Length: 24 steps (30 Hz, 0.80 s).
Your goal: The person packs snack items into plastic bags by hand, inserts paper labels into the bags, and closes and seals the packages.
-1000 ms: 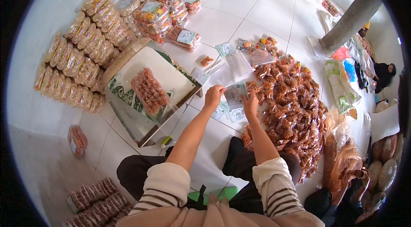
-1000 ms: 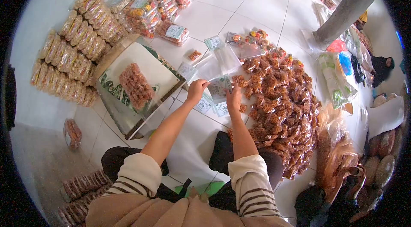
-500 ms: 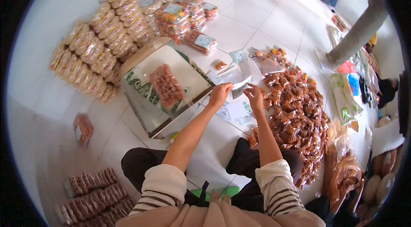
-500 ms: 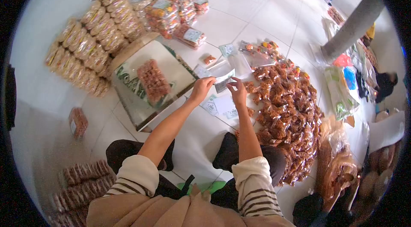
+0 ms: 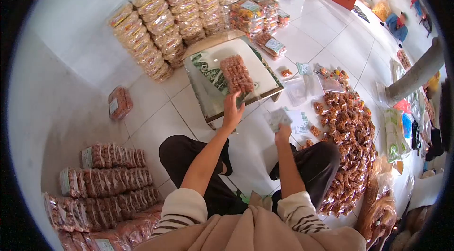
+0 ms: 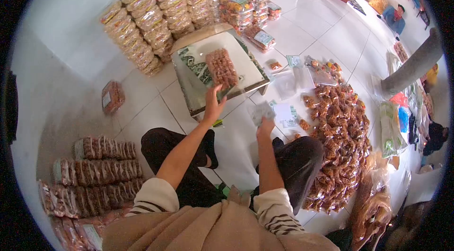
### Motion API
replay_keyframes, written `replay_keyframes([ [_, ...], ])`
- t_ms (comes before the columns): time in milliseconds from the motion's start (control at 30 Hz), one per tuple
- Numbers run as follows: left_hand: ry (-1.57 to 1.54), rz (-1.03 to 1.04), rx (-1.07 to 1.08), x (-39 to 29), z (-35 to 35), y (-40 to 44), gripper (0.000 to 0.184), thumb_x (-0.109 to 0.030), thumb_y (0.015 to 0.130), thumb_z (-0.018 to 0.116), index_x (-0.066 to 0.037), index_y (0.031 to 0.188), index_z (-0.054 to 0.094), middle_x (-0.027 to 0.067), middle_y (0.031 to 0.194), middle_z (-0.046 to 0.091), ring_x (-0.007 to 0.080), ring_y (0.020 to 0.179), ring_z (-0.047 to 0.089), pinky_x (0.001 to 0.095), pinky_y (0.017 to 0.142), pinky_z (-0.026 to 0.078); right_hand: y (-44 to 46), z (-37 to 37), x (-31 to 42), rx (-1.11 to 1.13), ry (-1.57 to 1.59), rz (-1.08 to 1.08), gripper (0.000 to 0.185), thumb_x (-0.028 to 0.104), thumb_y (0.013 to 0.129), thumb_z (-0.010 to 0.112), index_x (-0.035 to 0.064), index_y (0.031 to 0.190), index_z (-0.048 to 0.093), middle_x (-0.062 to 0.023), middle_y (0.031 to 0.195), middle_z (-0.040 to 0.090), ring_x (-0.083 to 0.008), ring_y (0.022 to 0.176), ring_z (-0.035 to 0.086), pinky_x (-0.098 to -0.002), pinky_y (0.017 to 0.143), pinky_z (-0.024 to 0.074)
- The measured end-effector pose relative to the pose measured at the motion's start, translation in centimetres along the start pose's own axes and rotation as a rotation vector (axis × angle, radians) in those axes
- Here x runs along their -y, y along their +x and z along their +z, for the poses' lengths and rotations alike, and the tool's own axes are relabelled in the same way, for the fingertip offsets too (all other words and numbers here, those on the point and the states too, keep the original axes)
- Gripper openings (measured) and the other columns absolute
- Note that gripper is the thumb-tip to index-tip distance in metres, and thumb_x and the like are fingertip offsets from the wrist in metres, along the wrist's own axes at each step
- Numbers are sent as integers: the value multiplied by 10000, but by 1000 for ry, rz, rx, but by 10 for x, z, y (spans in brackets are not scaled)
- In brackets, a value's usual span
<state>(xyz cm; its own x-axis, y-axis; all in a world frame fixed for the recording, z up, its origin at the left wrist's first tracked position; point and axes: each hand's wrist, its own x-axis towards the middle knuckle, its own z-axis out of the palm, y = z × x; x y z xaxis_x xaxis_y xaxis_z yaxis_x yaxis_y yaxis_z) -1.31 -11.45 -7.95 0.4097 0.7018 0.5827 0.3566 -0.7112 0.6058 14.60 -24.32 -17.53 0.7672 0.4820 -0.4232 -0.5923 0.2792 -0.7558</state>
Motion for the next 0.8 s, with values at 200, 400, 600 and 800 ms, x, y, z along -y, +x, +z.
replay_keyframes([
  [200,149,-125,173,13,-1,-50,543,-188,614,723,-64,1006,368,136,972,405,311,966,384,425,808,344,-48,3,-22,-26,242,385,361,-87,761,468,-21,1114,442,-131,1058,522,-261,950,528,-379,814,458],
  [400,229,-101,130,9,20,-43,453,-131,626,701,-54,927,371,127,904,386,303,905,395,410,768,348,-29,22,-9,164,36,301,291,-44,778,495,-23,1068,474,-118,1005,551,-268,889,550,-376,778,463],
  [600,143,-65,141,11,22,-38,301,-50,689,631,-35,857,382,122,829,383,275,792,425,373,707,371,-36,24,-11,169,-41,305,263,-18,774,515,-45,1034,487,-107,965,564,-243,866,557,-378,764,466],
  [800,92,-31,103,15,17,-36,228,4,702,588,-26,826,399,119,792,422,267,753,446,357,673,388,-26,52,-13,310,61,373,238,-25,804,468,-28,1042,468,-111,1028,544,-225,927,540,-348,835,445],
])
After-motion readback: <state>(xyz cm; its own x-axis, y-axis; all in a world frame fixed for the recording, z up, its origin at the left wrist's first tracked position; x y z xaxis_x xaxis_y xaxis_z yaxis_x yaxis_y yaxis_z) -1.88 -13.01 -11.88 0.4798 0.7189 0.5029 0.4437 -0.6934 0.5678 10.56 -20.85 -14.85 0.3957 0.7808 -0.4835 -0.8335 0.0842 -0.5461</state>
